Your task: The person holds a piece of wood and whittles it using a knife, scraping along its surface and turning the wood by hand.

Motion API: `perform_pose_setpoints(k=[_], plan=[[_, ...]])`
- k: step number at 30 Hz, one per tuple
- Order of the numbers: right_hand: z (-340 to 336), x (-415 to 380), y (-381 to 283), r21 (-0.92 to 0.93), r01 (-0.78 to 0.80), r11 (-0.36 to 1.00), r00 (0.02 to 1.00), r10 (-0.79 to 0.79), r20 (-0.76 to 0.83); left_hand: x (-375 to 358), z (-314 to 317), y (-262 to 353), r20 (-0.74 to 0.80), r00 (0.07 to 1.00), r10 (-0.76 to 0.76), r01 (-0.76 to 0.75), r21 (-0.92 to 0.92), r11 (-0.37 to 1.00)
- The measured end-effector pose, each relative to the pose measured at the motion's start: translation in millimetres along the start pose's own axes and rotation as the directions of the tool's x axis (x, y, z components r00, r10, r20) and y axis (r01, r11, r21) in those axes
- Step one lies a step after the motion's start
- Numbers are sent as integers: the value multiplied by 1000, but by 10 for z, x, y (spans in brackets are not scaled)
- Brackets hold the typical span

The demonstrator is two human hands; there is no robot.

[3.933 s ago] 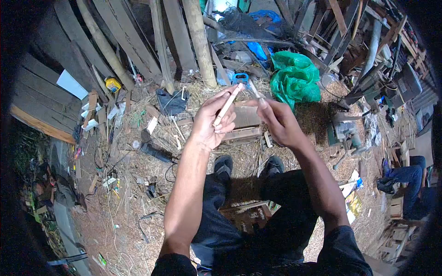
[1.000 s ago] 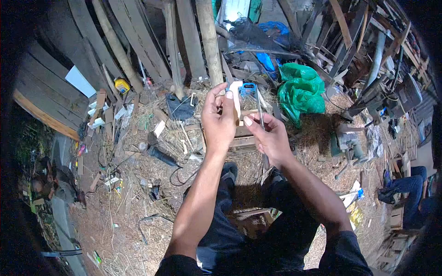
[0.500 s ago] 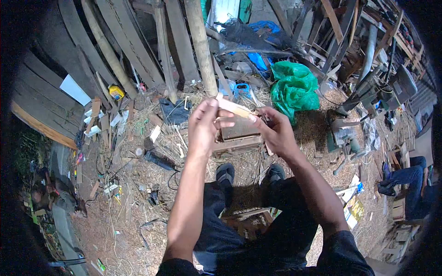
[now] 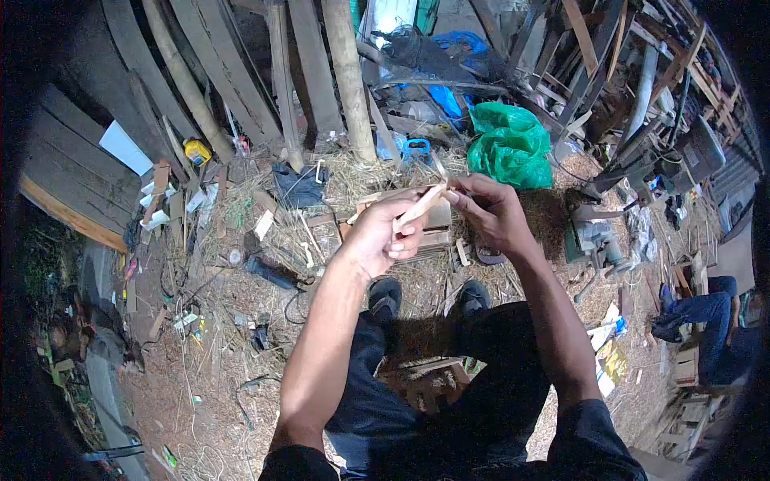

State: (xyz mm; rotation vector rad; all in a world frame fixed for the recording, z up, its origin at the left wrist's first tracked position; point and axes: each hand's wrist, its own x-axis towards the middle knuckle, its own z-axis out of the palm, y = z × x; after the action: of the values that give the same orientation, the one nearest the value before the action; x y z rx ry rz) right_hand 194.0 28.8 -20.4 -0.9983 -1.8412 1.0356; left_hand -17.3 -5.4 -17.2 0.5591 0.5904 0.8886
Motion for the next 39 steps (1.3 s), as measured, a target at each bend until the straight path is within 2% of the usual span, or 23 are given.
perform_pose_setpoints(k=[2, 4, 5, 7, 8, 11, 12, 15, 19, 22, 25, 27, 31, 37, 39], plan=[[19, -15, -7, -70, 17, 997, 998, -21, -55, 0, 61, -11, 33, 995, 98, -97, -29, 995], [32, -22, -51, -169, 39, 985, 994, -56, -98, 20, 119, -20, -87, 978, 189, -194, -50, 980], [51, -40, -82, -204, 79, 976, 993, -95, -70, 22, 126, -9, -149, 961, 234, -245, -57, 968], [106, -103, -157, -270, 163, 949, 985, -173, -11, 46, 57, 14, -145, 952, 271, -284, -75, 956], [131, -135, -193, -265, 197, 944, 980, -194, 38, 61, 51, 7, -166, 939, 301, -316, -78, 945], [277, -165, -41, -216, 296, 931, 951, -308, -27, 60, 76, 37, -200, 927, 318, -341, -92, 935], [224, -163, -80, -296, 266, 918, 964, -262, 54, 68, 32, 43, -182, 930, 319, -338, -88, 937], [195, -163, -157, -340, 280, 898, 960, -260, 103, 75, 41, 33, -180, 922, 341, -353, -37, 935], [216, -160, -140, -302, 282, 911, 959, -254, 128, 118, 131, 42, -234, 881, 411, -400, 95, 912], [227, -154, -166, -309, 263, 914, 964, -236, 123, 171, 114, 26, -219, 848, 484, -469, 119, 875], [248, -134, -132, -282, 240, 929, 969, -215, 117, 196, 124, 47, -246, 788, 565, -491, 304, 816], [269, -147, -176, -259, 189, 947, 981, -168, 101, 222, 138, 43, -267, 758, 595, -521, 299, 799], [269, -86, -173, -411, 261, 874, 965, -251, 78, 217, 264, 58, -340, 733, 589, -541, 234, 808], [263, -75, -191, -444, 285, 850, 955, -294, 49, 220, 264, -1, -323, 737, 594, -598, 99, 796], [246, -78, -205, -484, 279, 829, 955, -294, 46, 219, 193, -27, -270, 750, 603, -609, 74, 790]])
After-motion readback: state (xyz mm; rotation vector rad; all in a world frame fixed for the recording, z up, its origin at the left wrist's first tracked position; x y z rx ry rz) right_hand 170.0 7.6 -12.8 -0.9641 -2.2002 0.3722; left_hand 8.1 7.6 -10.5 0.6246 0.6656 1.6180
